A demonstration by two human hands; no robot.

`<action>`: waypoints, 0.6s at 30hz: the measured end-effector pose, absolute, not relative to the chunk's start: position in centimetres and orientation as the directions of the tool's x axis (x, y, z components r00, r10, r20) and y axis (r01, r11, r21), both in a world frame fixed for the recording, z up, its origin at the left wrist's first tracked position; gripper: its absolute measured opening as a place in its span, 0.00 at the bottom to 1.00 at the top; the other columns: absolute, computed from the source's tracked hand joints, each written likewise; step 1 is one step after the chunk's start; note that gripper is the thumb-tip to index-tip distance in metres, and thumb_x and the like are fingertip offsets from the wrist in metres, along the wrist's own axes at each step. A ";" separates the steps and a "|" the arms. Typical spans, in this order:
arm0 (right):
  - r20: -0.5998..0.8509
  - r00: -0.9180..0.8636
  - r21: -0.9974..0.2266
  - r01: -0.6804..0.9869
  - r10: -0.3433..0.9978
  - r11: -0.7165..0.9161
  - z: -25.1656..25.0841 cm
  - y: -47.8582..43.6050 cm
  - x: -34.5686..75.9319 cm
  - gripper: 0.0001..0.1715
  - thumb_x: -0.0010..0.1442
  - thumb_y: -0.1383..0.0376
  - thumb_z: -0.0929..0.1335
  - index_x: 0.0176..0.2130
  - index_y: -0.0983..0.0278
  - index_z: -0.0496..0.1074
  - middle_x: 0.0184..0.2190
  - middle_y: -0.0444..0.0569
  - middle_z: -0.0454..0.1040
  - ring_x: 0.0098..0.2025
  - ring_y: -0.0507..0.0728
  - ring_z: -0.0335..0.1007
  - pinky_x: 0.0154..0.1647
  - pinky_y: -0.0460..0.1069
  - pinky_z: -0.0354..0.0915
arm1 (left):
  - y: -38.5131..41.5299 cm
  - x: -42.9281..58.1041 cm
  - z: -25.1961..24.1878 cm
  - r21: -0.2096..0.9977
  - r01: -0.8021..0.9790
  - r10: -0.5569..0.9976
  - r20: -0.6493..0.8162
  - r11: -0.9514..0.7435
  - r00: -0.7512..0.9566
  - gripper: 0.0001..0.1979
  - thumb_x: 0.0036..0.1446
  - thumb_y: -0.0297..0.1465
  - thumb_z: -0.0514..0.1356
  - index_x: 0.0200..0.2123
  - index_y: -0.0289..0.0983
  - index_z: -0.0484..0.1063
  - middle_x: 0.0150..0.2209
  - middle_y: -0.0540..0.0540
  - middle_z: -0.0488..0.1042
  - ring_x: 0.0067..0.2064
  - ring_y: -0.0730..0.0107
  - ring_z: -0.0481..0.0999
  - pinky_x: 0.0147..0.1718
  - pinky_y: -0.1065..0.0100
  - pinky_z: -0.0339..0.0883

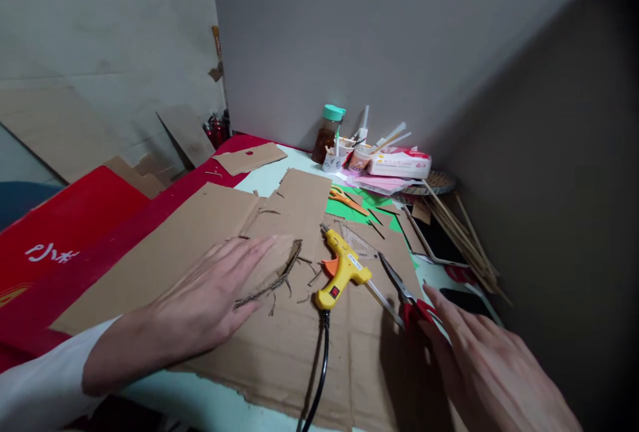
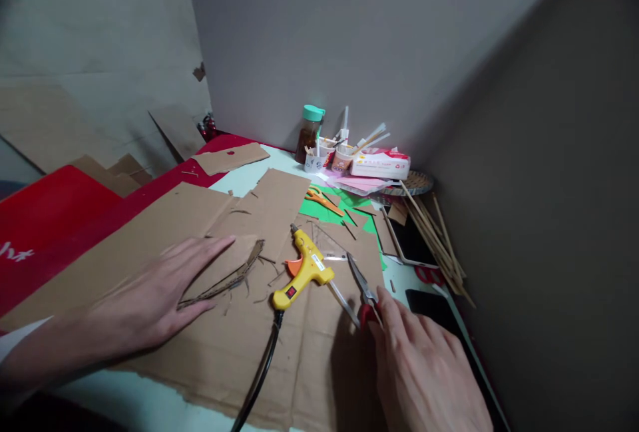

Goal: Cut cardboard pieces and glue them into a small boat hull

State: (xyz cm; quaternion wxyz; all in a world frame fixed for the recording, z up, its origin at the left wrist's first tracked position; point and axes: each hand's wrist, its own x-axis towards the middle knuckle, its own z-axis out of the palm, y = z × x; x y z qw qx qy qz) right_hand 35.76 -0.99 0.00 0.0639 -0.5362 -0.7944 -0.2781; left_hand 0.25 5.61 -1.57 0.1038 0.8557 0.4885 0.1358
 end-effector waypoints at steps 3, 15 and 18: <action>0.479 -0.390 0.177 0.920 0.786 0.349 1.9 0.0 32.3 0.20 0.73 0.64 0.55 0.52 0.69 0.70 0.37 0.58 0.82 0.33 0.63 0.80 0.32 0.56 0.75 | 5.9 0.2 -1.5 0.303 0.735 0.793 0.175 -0.607 0.583 0.36 0.61 0.33 0.61 0.70 0.41 0.53 0.63 0.38 0.70 0.63 0.50 0.67 0.61 0.50 0.62; 0.171 -0.664 -0.208 0.698 0.728 0.685 1.2 3.9 23.4 0.14 0.69 0.73 0.65 0.53 0.68 0.73 0.50 0.57 0.77 0.49 0.64 0.69 0.53 0.61 0.68 | 6.1 -1.1 -2.1 0.152 0.643 0.660 0.221 -0.750 0.718 0.29 0.65 0.32 0.58 0.68 0.45 0.60 0.70 0.44 0.63 0.71 0.54 0.57 0.68 0.45 0.48; 0.240 -0.652 -0.247 0.676 0.719 0.695 0.8 3.8 23.5 0.14 0.70 0.73 0.64 0.53 0.68 0.73 0.50 0.57 0.77 0.48 0.65 0.68 0.53 0.63 0.67 | 6.0 -1.1 -2.0 0.145 0.627 0.641 0.253 -0.765 0.724 0.27 0.67 0.30 0.56 0.68 0.45 0.62 0.69 0.45 0.64 0.72 0.57 0.54 0.70 0.45 0.43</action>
